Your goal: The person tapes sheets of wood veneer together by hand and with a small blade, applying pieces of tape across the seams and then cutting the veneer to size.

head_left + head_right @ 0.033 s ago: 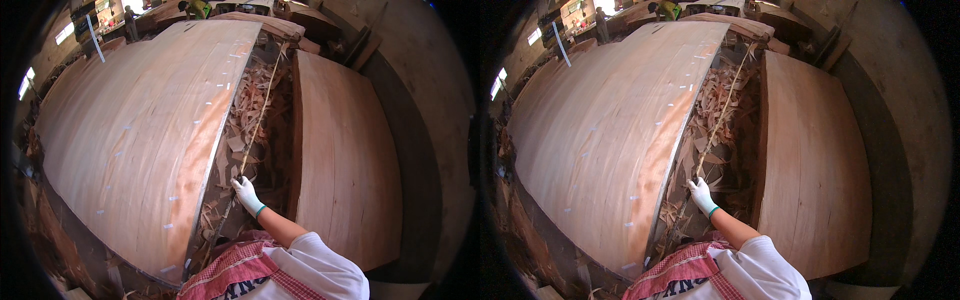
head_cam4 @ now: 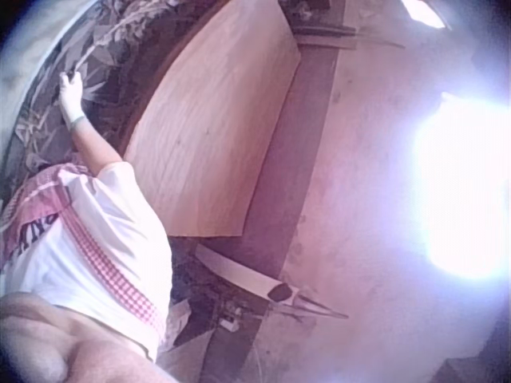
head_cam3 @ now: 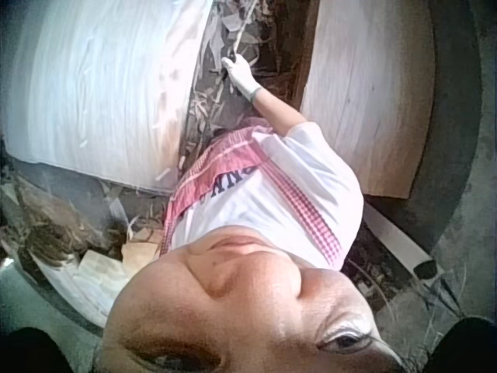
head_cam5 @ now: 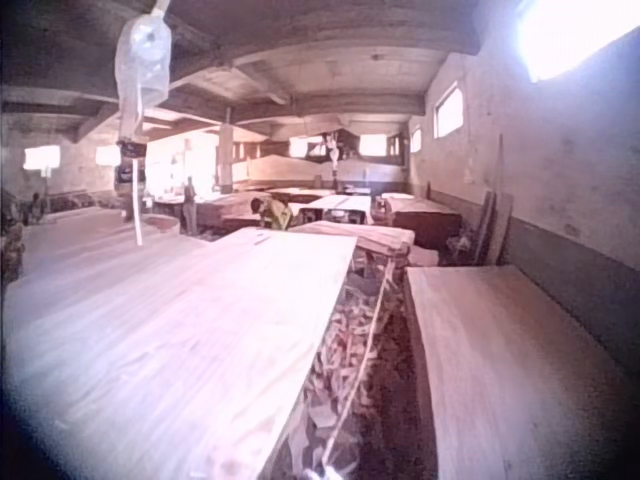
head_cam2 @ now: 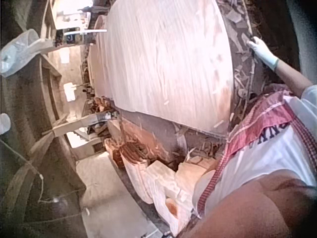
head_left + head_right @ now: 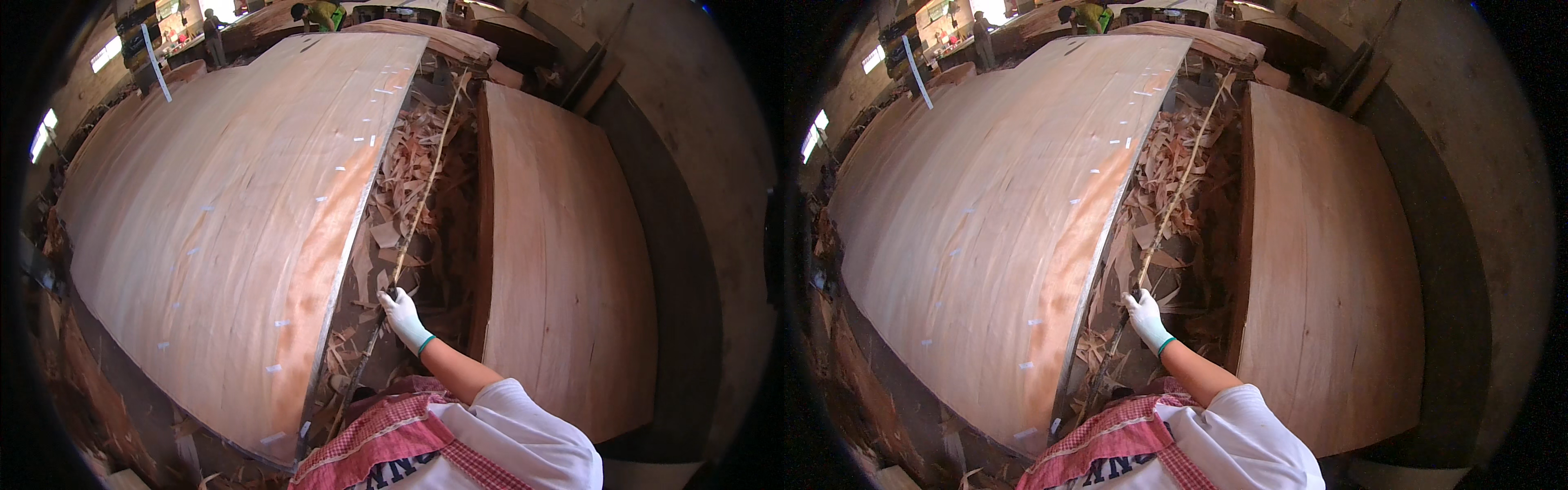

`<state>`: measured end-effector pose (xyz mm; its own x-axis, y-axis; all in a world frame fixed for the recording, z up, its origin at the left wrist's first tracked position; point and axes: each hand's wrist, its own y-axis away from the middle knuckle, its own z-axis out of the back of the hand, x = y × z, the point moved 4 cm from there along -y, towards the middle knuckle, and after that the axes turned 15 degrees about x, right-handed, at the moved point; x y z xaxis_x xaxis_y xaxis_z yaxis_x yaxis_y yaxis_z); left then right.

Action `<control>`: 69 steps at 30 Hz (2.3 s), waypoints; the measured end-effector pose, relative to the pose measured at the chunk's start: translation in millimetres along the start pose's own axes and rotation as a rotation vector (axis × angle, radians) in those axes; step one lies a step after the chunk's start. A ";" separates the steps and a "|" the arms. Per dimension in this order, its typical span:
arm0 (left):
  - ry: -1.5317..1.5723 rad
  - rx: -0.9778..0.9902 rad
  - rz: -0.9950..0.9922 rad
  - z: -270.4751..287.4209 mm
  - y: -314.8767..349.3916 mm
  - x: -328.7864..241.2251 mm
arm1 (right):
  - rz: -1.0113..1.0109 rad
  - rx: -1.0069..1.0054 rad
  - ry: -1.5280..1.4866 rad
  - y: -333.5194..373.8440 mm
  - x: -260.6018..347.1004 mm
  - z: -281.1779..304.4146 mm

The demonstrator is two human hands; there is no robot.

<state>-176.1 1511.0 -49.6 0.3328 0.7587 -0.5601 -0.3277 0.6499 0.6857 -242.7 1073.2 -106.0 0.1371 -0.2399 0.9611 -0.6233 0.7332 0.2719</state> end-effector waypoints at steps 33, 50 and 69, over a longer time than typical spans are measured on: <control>0.079 -0.465 0.117 -60.2 201.8 117.5 | 0.140 0.578 0.181 137.4 13.7 -161.9; 0.101 -1.344 -0.015 1.1 270.0 256.2 | -0.155 1.007 0.409 286.5 -62.4 -468.4; 0.393 -1.403 1.491 -275.9 426.1 448.9 | -0.288 1.745 0.615 513.9 -108.6 -793.9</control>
<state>-410.2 2140.8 -137.1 -0.8606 0.4612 -0.2161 -0.4673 -0.8837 -0.0249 33.3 1981.2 -31.6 0.3425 0.3021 0.8896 -0.4620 -0.7703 0.4395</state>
